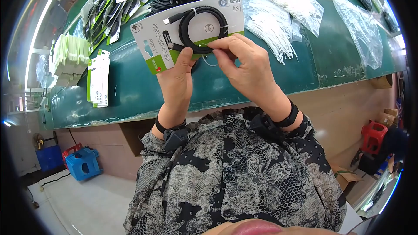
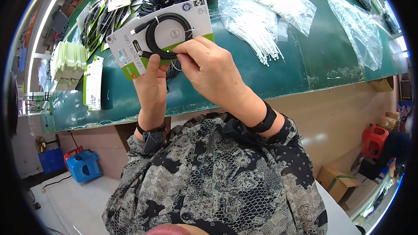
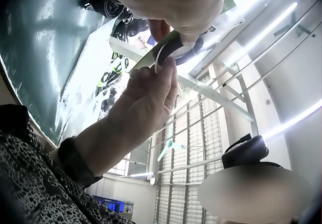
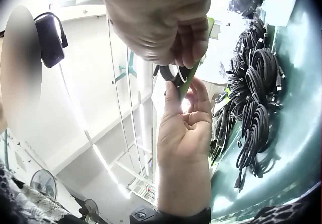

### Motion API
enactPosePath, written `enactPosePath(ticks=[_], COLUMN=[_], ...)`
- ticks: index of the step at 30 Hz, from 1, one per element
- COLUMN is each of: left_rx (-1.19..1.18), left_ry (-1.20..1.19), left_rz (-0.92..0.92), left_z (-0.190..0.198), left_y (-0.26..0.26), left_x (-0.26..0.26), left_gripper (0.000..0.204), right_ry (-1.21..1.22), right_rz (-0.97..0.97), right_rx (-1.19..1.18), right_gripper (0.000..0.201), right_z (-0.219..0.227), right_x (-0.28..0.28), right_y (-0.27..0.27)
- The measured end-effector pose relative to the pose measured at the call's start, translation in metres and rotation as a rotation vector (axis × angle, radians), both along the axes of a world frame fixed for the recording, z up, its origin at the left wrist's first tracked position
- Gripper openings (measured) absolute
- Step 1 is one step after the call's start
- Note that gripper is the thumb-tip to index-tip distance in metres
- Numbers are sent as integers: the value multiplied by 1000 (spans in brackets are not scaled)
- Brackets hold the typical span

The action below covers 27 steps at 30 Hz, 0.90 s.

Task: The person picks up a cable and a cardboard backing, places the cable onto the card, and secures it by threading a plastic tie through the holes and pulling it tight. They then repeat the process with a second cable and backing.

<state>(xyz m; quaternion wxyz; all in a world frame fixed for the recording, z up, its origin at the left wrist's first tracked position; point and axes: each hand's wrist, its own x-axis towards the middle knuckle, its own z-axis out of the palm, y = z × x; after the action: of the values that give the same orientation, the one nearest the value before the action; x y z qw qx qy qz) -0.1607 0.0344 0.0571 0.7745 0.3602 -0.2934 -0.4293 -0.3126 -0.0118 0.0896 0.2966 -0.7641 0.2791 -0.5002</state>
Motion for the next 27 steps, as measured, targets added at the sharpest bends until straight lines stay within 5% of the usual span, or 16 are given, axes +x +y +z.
enactPosePath(ticks=[27], left_rx=[-89], left_ry=[-323], left_rz=[153], left_z=[-4], left_y=[3], left_x=[-2], left_gripper=[41], right_ry=[146], right_rz=[-23], right_rx=[-87], right_gripper=[13], right_z=[5], right_x=[-2], right_y=[6])
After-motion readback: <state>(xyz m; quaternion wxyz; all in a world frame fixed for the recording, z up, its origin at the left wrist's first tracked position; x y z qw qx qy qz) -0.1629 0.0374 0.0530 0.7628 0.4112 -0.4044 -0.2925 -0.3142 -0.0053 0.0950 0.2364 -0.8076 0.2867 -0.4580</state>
